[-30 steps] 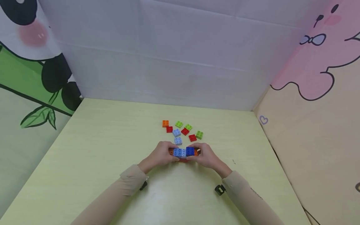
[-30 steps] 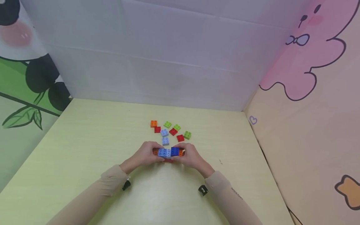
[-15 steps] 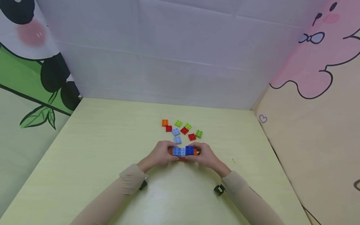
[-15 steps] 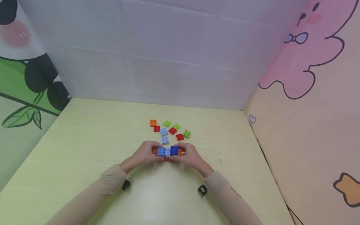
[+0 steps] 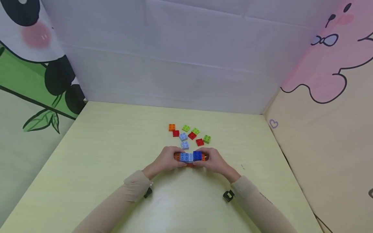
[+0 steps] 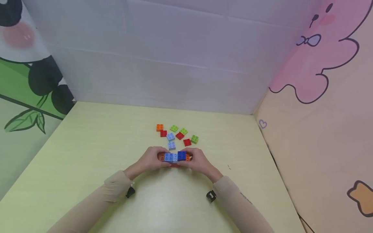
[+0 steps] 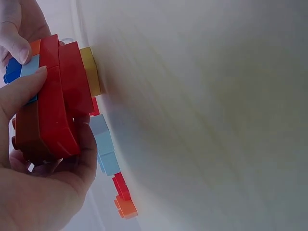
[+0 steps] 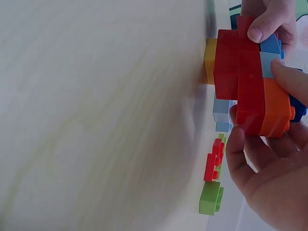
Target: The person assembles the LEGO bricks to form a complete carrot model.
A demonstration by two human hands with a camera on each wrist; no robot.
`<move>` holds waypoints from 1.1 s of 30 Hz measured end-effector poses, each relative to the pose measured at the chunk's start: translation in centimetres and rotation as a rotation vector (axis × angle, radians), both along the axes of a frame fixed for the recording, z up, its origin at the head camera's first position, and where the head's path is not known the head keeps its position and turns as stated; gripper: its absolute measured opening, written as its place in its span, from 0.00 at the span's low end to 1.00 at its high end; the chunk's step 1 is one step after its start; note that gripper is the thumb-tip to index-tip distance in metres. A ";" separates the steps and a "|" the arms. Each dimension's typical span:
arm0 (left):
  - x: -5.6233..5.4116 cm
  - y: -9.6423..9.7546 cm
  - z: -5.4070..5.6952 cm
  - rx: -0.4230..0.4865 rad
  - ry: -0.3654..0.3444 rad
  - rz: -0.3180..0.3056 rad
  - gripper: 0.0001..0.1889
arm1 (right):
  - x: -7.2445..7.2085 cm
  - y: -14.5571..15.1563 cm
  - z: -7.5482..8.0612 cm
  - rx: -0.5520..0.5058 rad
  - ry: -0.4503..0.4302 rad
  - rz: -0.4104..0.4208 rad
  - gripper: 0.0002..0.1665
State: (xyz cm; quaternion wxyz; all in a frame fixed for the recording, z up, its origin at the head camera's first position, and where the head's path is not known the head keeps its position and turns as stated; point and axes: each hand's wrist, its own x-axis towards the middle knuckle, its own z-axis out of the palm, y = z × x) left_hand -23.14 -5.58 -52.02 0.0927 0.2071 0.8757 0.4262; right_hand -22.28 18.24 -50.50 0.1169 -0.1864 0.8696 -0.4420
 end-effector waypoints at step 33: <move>-5.3 -1.3 -0.5 0.076 0.054 0.098 0.17 | 0.0 0.3 -0.1 0.015 -0.031 -0.027 0.29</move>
